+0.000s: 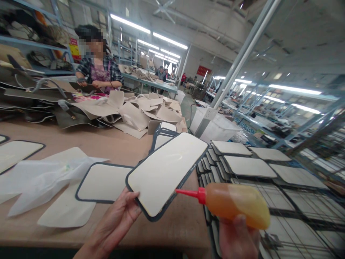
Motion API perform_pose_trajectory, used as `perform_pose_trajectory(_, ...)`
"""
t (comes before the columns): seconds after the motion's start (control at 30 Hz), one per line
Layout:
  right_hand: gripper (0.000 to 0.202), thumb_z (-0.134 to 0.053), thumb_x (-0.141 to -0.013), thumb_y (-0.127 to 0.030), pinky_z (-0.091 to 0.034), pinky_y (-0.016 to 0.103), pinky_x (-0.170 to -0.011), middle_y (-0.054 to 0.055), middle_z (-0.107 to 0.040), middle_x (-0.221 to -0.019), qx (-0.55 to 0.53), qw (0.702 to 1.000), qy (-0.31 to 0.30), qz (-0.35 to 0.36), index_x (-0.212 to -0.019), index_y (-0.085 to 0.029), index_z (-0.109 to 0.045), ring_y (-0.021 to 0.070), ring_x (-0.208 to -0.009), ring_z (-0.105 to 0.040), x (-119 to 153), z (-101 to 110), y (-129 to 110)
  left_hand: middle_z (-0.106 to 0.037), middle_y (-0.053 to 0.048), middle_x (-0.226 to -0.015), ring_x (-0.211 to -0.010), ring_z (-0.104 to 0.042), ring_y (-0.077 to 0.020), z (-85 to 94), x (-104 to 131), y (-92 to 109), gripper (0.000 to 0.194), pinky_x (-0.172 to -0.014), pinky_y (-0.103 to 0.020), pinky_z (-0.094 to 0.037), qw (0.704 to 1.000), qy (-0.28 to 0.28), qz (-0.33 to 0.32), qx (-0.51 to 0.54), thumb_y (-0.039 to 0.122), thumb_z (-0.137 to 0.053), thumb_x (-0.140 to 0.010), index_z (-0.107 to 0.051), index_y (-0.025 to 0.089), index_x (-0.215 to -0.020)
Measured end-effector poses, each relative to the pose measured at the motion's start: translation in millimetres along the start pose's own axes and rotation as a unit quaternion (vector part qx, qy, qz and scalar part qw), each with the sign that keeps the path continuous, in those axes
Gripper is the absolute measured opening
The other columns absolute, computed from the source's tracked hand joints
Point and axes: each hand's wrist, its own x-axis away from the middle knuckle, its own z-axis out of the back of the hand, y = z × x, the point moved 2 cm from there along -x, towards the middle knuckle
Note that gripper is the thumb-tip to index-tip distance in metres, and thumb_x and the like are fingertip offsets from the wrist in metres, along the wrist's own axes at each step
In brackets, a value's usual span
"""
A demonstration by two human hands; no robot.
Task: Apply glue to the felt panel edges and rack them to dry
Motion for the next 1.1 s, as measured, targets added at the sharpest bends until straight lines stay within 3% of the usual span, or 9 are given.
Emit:
perform_pose_trajectory(0.13, 0.033, -0.074, -0.067, -0.024, -0.051, 0.028, -0.079, 0.003, -0.064, -0.106, -0.076, 0.996, 0.037, 0.032, -0.098, -0.019, -0.062, 0.0181, -0.097, -0.06, -39.3, -16.7, -15.4, -0.069, -0.01, -0.109, -0.091, -0.068, -0.0249, 3.6, 2.1, 1.8, 0.073, -0.078, -0.035, -0.058, 1.0, 0.01, 0.004, -0.024, -0.005, -0.056, -0.074, -0.036, 0.021, -0.14)
perform_pose_trajectory(0.23, 0.035, -0.074, -0.067, -0.024, -0.048, 0.032, -0.087, 0.003, -0.064, -0.105, -0.07, 0.994, 0.044, 0.065, -0.1, -0.02, -0.063, 0.0185, -0.1, -0.059, -60.4, -14.9, -16.0, -0.067, -0.01, -0.113, -0.093, -0.067, -0.0258, 5.3, 3.8, 1.9, 0.079, -0.079, -0.034, -0.057, 0.999, 0.033, 0.017, -0.02, -0.006, -0.059, -0.072, -0.034, 0.022, -0.142)
perform_pose_trajectory(0.4, 0.038, -0.073, -0.068, -0.023, -0.048, 0.039, -0.09, 0.003, -0.064, -0.106, -0.063, 0.993, 0.044, 0.086, -0.104, -0.019, -0.062, 0.0206, -0.101, -0.059, -75.6, -10.0, -12.7, -0.068, -0.009, -0.111, -0.091, -0.068, -0.0269, 2.7, 3.5, 1.0, 0.088, -0.076, -0.034, -0.058, 0.999, 0.008, 0.033, -0.027, -0.005, -0.064, -0.068, -0.029, 0.024, -0.144)
perform_pose_trajectory(0.7, 0.044, -0.074, -0.066, -0.024, -0.048, 0.038, -0.09, 0.003, -0.061, -0.114, -0.072, 0.996, 0.05, 0.032, -0.108, -0.021, -0.061, 0.0213, -0.107, -0.056, -65.6, -6.2, -7.3, -0.069, -0.01, -0.109, -0.09, -0.068, -0.0277, 3.2, 2.4, -6.8, 0.082, -0.079, -0.038, -0.057, 0.998, 0.039, 0.04, -0.035, -0.004, -0.064, -0.07, -0.034, 0.023, -0.141)
perform_pose_trajectory(0.87, 0.043, -0.072, -0.068, -0.026, -0.048, 0.037, -0.089, 0.005, -0.061, -0.115, -0.056, 0.997, 0.031, 0.035, -0.109, -0.019, -0.06, 0.0225, -0.108, -0.056, -54.3, -3.8, -4.0, -0.067, -0.009, -0.114, -0.096, -0.066, -0.0279, -6.3, 4.7, -5.1, 0.086, -0.079, -0.036, -0.057, 1.0, -0.002, 0.028, -0.012, -0.004, -0.063, -0.069, -0.03, 0.023, -0.143)
perform_pose_trajectory(1.1, 0.037, -0.075, -0.064, -0.026, -0.05, 0.033, -0.083, 0.003, -0.066, -0.099, -0.052, 0.998, 0.041, 0.022, -0.098, -0.018, -0.063, 0.0205, -0.098, -0.06, -42.2, -3.8, -5.1, -0.068, -0.01, -0.11, -0.087, -0.069, -0.0227, -8.3, 3.9, -6.3, 0.072, -0.074, -0.03, -0.057, 0.999, -0.028, 0.015, -0.014, -0.003, -0.057, -0.075, -0.036, 0.021, -0.139)
